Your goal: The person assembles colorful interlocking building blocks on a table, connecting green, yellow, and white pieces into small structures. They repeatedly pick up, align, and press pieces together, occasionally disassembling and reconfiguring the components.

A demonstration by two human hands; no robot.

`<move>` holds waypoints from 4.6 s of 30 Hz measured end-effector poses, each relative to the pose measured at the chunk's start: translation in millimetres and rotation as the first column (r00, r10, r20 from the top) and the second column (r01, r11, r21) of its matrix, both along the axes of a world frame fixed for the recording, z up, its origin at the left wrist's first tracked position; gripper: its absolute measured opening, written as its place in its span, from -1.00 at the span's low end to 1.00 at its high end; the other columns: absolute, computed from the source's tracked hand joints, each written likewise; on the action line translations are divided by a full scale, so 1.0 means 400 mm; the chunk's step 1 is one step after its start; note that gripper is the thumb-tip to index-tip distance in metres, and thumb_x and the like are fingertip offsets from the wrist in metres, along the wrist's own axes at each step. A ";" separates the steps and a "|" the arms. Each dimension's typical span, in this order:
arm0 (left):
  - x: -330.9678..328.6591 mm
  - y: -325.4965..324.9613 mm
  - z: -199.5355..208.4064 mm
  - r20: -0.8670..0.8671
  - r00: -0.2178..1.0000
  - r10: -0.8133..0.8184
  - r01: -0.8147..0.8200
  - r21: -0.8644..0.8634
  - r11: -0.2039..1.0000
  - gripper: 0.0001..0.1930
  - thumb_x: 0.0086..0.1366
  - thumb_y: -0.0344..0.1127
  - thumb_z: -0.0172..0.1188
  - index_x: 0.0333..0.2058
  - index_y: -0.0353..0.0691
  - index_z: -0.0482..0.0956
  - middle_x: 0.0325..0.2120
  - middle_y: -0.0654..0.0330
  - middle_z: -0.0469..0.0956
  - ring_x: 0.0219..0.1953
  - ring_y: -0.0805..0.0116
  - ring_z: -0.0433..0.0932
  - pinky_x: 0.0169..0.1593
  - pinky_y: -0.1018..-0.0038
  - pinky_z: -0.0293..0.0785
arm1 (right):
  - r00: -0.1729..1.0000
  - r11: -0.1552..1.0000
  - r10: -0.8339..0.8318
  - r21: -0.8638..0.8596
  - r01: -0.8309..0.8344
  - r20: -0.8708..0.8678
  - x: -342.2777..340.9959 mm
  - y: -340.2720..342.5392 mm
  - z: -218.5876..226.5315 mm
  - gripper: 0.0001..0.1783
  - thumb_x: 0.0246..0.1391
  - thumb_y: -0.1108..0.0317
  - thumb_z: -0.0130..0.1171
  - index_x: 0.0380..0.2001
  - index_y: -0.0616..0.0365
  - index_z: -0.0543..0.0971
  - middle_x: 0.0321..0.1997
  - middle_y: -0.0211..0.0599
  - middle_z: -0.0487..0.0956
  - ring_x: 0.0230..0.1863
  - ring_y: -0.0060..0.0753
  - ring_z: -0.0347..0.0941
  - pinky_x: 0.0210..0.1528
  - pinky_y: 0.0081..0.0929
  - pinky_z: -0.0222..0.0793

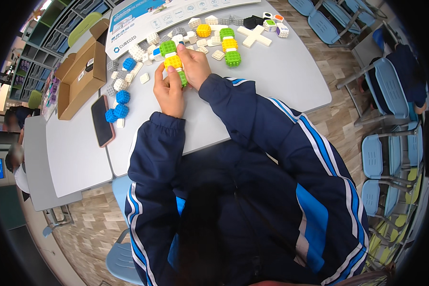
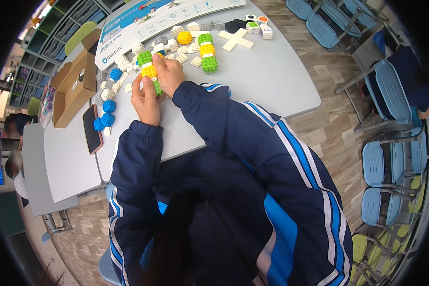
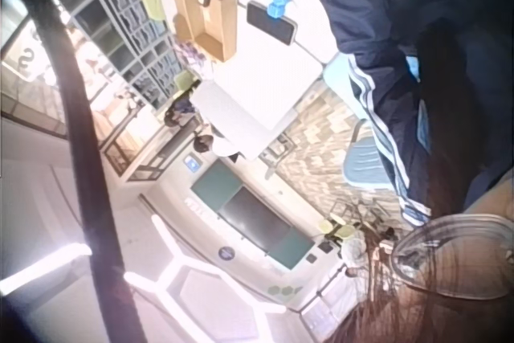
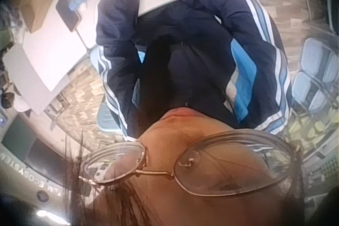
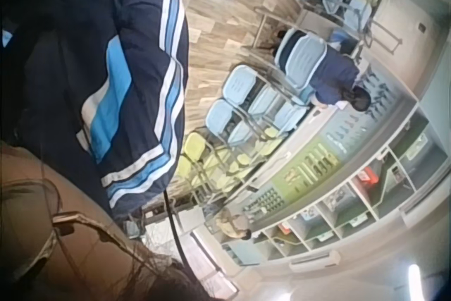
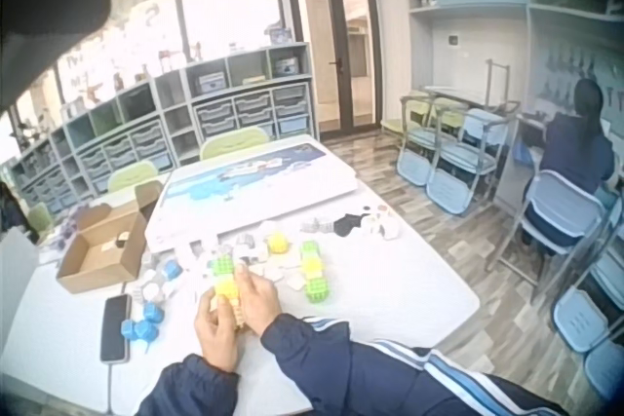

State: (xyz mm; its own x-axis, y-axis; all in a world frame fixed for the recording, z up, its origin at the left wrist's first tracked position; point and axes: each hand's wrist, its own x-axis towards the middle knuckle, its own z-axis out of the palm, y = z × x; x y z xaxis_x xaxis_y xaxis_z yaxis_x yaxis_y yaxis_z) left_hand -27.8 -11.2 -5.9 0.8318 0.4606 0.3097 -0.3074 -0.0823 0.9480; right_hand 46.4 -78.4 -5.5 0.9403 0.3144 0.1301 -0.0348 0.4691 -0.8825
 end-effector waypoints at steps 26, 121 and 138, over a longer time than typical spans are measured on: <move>-0.001 0.013 0.009 0.100 0.991 0.092 -0.107 0.148 0.983 -0.49 0.46 0.06 -0.22 -0.05 -0.35 0.41 -0.19 0.11 0.48 -0.14 0.42 0.40 -0.02 0.49 0.30 | 0.768 0.783 0.106 -0.529 0.328 0.631 -0.035 -0.037 0.024 -0.58 0.29 0.01 -0.12 -0.42 0.15 0.43 -0.64 0.01 0.52 -0.53 0.16 0.48 -0.48 -0.01 0.34; -0.029 0.130 0.076 -0.104 0.729 0.676 -0.306 0.835 0.458 -0.50 0.23 0.20 0.12 -0.34 -0.22 0.53 -0.39 0.00 0.61 -0.36 0.07 0.60 -0.33 0.25 0.43 | 0.510 0.489 0.134 -0.504 0.712 0.850 0.049 -0.085 0.004 -0.68 0.14 0.04 0.11 -0.35 0.05 0.63 -0.42 -0.22 0.53 -0.36 -0.11 0.48 -0.32 -0.21 0.40; -0.035 0.177 0.037 0.179 0.854 0.488 -0.373 0.865 0.336 -0.53 0.03 -0.17 0.41 -0.12 -0.29 0.53 -0.21 0.06 0.53 -0.10 0.07 0.43 0.00 0.25 0.32 | 0.304 0.299 -0.080 -0.268 0.916 0.949 0.122 -0.145 0.046 -0.67 -0.03 0.23 0.26 -0.13 -0.02 0.63 -0.18 -0.26 0.55 -0.07 -0.11 0.35 -0.01 -0.21 0.28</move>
State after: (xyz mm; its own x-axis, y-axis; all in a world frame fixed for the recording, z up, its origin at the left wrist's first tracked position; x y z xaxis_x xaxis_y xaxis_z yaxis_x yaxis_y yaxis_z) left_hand -41.6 59.6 8.8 0.6507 0.3114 0.6925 0.1115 -0.9414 0.3185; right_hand 95.4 -136.3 12.8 0.5397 0.1422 0.8298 0.6503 -0.6964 -0.3036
